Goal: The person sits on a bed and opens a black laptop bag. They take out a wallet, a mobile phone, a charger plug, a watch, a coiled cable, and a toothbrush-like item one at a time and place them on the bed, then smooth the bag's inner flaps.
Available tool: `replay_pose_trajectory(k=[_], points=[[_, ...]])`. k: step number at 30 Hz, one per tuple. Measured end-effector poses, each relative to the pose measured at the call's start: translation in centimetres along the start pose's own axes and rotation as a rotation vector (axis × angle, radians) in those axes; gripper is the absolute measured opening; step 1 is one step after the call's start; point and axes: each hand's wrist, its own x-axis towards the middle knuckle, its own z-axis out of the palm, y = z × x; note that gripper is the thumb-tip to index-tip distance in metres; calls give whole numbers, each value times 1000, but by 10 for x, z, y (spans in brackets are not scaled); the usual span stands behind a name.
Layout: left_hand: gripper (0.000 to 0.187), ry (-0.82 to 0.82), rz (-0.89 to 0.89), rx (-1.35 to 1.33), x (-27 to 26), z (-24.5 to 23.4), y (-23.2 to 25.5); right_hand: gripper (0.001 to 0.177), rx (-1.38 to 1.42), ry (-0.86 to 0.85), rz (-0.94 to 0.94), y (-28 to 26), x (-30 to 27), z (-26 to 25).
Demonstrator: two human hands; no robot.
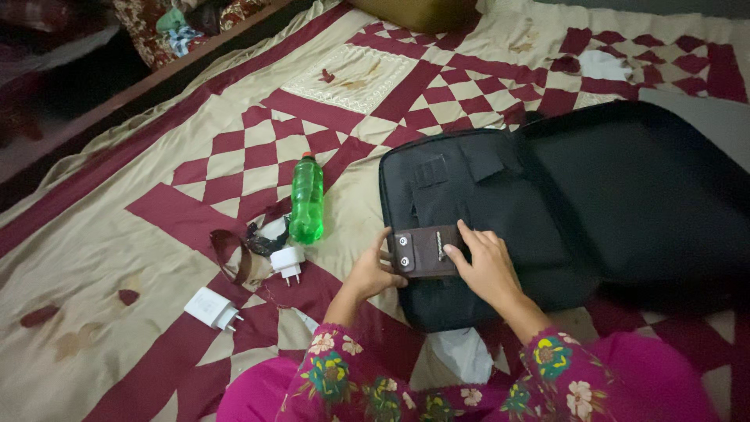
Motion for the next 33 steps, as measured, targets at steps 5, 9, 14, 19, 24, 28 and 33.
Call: replay_pose_trajectory(k=[5,9,14,19,24,28,33], points=[[114,-10,45,-163,4,-3,-12,62,133,10,156,0,7,10],[110,8,78,-212,5,-5,-16,63,211,33,241,1,7,17],[102,7,114,-220,9,-10,-14,66,329,58,324,-1,8,16],[90,12,155,-151,15,-28,2,66,438,66,353,-14,13,9],[73,4,159,-125,7,-68,30,57,711,75,394,-40,19,9],[64,98,145,17,-12,-106,52,52,922,50,404,-70,29,16],[63,136,159,38,-44,-147,68,45,1038,-28,382,-105,40,30]])
